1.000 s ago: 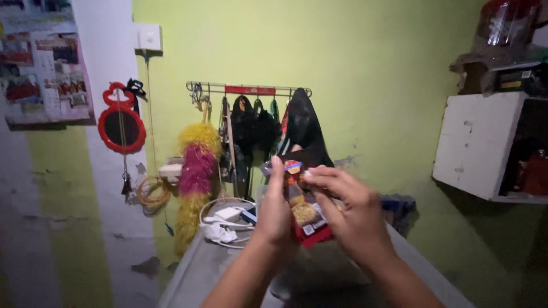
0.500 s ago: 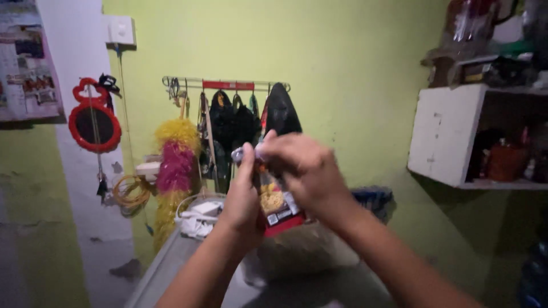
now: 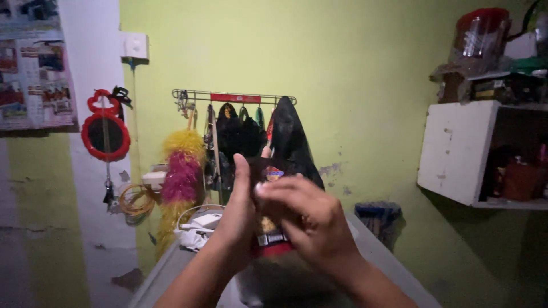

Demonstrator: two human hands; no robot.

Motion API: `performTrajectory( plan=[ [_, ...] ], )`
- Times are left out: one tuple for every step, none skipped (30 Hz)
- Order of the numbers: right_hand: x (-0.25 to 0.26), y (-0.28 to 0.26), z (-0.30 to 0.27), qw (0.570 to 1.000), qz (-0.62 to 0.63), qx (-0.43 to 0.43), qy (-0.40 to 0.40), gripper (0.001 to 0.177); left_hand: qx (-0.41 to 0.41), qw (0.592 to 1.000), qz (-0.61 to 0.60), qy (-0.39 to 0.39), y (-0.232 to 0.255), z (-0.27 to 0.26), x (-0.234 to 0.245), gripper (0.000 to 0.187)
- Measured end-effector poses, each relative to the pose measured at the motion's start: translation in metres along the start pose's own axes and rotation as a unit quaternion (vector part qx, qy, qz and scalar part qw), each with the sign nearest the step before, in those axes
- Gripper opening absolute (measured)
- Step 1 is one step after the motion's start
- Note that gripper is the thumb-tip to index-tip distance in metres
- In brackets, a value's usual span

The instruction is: Organizing and cleaning various instant food and drink sachets into a plastic storage container.

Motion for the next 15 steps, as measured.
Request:
performTrajectory(
  plan=[
    [0.002, -0.004, 0.000, 1.000, -0.002, -0.003, 0.001, 0.039, 0.004, 1.000, 0.001, -0.002, -0.007, -0.003, 0.000, 0.077],
    [0.007, -0.005, 0.002, 0.998, -0.001, -0.042, 0.036, 0.036, -0.003, 0.999, -0.022, -0.037, -0.012, -0.003, -0.003, 0.074],
    [0.013, -0.005, 0.004, 0.994, 0.000, -0.081, 0.071, 0.033, -0.009, 0.996, -0.044, -0.071, -0.017, -0.003, -0.006, 0.072],
    [0.015, -0.007, 0.005, 0.994, -0.006, -0.081, 0.072, 0.033, -0.007, 0.996, -0.046, -0.077, -0.019, -0.001, -0.005, 0.072],
    [0.016, -0.011, 0.005, 0.994, -0.014, -0.072, 0.081, 0.036, -0.038, 0.994, -0.031, -0.101, -0.019, 0.001, -0.004, 0.073],
    [0.017, -0.015, 0.003, 0.994, -0.020, -0.064, 0.088, 0.039, -0.068, 0.990, -0.016, -0.122, -0.020, 0.000, -0.001, 0.074],
    [0.018, -0.015, 0.004, 0.994, -0.023, -0.066, 0.086, 0.039, -0.065, 0.990, -0.019, -0.124, -0.019, 0.001, -0.003, 0.074],
    [0.018, -0.017, 0.004, 0.996, -0.009, -0.036, 0.081, 0.037, -0.084, 0.980, -0.052, -0.172, -0.016, -0.001, -0.006, 0.073],
    [0.018, -0.020, 0.004, 0.997, 0.005, -0.006, 0.075, 0.036, -0.103, 0.966, -0.086, -0.220, -0.012, -0.004, -0.008, 0.073],
    [0.019, -0.016, 0.004, 0.997, 0.007, -0.011, 0.074, 0.036, -0.099, 0.967, -0.086, -0.216, -0.009, -0.007, -0.013, 0.073],
    [0.019, -0.013, 0.005, 0.997, -0.037, 0.011, 0.071, 0.033, -0.057, 0.985, -0.046, -0.155, -0.008, -0.008, -0.015, 0.076],
    [0.020, -0.010, 0.006, 0.994, -0.082, 0.035, 0.065, 0.031, -0.016, 0.996, -0.007, -0.093, -0.008, -0.010, -0.018, 0.080],
    [0.019, -0.011, 0.004, 0.994, -0.080, 0.032, 0.063, 0.031, -0.013, 0.996, -0.008, -0.091, -0.010, -0.011, -0.019, 0.080],
    [0.020, -0.007, 0.004, 0.995, -0.047, -0.023, 0.087, 0.030, 0.004, 0.995, 0.003, -0.095, -0.014, -0.011, -0.021, 0.078],
    [0.021, -0.004, 0.003, 0.991, -0.015, -0.078, 0.110, 0.030, 0.020, 0.995, 0.014, -0.100, -0.017, -0.012, -0.022, 0.076]
  ],
)
Point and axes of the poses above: each hand's wrist, its own z-axis towards the middle knuckle, its own x-axis out of the back of the hand, y = z × x, the point moved 3 cm from there along z, towards the middle knuckle, and after that the axes turned 2 degrees about y, right-handed, at the moved point
